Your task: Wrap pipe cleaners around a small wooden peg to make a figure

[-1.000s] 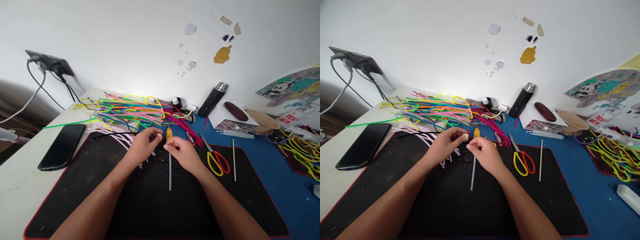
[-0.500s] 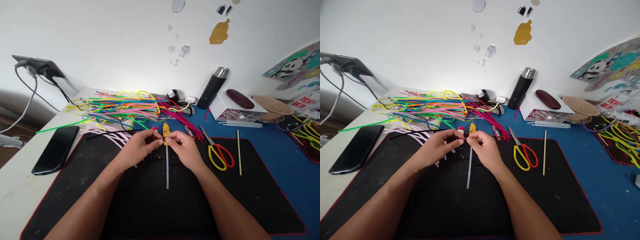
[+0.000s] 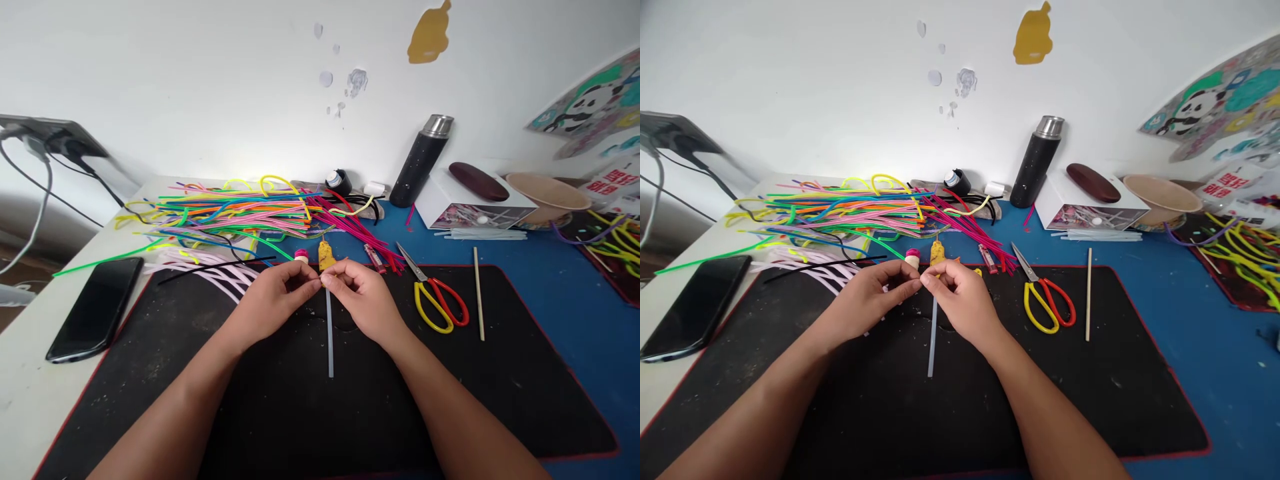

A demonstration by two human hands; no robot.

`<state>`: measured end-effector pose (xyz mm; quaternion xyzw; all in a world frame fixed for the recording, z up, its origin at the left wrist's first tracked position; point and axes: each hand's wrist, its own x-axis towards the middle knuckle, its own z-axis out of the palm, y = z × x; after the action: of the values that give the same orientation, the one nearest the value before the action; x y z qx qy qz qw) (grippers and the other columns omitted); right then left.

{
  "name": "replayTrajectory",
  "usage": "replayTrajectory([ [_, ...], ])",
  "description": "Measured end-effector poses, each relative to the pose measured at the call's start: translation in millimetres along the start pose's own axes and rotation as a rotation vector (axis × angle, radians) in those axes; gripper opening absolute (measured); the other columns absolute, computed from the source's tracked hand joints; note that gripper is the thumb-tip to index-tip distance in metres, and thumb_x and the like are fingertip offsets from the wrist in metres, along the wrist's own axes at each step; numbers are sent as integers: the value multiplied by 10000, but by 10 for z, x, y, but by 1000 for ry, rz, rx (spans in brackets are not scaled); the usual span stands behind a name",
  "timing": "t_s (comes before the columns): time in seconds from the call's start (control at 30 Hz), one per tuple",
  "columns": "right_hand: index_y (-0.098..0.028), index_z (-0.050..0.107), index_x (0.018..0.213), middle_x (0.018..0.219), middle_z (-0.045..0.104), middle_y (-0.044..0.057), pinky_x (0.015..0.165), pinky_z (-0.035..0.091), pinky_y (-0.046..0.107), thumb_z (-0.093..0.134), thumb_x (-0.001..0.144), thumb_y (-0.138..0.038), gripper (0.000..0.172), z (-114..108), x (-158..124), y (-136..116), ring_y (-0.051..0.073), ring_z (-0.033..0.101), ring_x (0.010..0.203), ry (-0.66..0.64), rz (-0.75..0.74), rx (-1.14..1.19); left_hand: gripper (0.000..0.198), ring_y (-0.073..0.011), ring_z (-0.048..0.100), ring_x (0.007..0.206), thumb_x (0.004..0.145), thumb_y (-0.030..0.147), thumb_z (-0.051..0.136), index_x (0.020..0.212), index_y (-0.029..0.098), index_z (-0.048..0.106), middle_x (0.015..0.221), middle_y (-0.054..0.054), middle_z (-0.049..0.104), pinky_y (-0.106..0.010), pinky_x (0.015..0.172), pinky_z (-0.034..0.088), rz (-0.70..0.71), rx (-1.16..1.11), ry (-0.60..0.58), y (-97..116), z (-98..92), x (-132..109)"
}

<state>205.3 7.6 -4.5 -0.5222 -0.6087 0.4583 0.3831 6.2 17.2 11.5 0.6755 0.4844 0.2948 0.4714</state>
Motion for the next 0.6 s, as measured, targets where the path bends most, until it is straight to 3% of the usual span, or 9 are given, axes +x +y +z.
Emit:
replayTrajectory([
  [0.2,-211,730,977,658,511,-35,524,327,258,678,933,-523,319,20,0,19,134,437,579,-12,51,133,326,-199,641,796,908,538,668,872,215,693,856,-21,712,-302,764,533,-20,-110,78,6,-17,12],
  [0.5,-207,706,900,658,499,-46,535,324,258,703,913,-467,260,33,-2,14,125,429,584,-13,33,151,312,-199,645,789,932,522,656,869,222,718,836,-10,718,-304,771,520,-10,-65,36,18,24,-9],
  [0.6,-206,694,898,647,489,-50,523,305,258,708,905,-480,274,14,1,17,122,402,570,-12,52,191,355,-199,651,790,936,555,649,857,216,717,832,-15,723,-303,766,519,-24,-90,83,-12,-9,10],
])
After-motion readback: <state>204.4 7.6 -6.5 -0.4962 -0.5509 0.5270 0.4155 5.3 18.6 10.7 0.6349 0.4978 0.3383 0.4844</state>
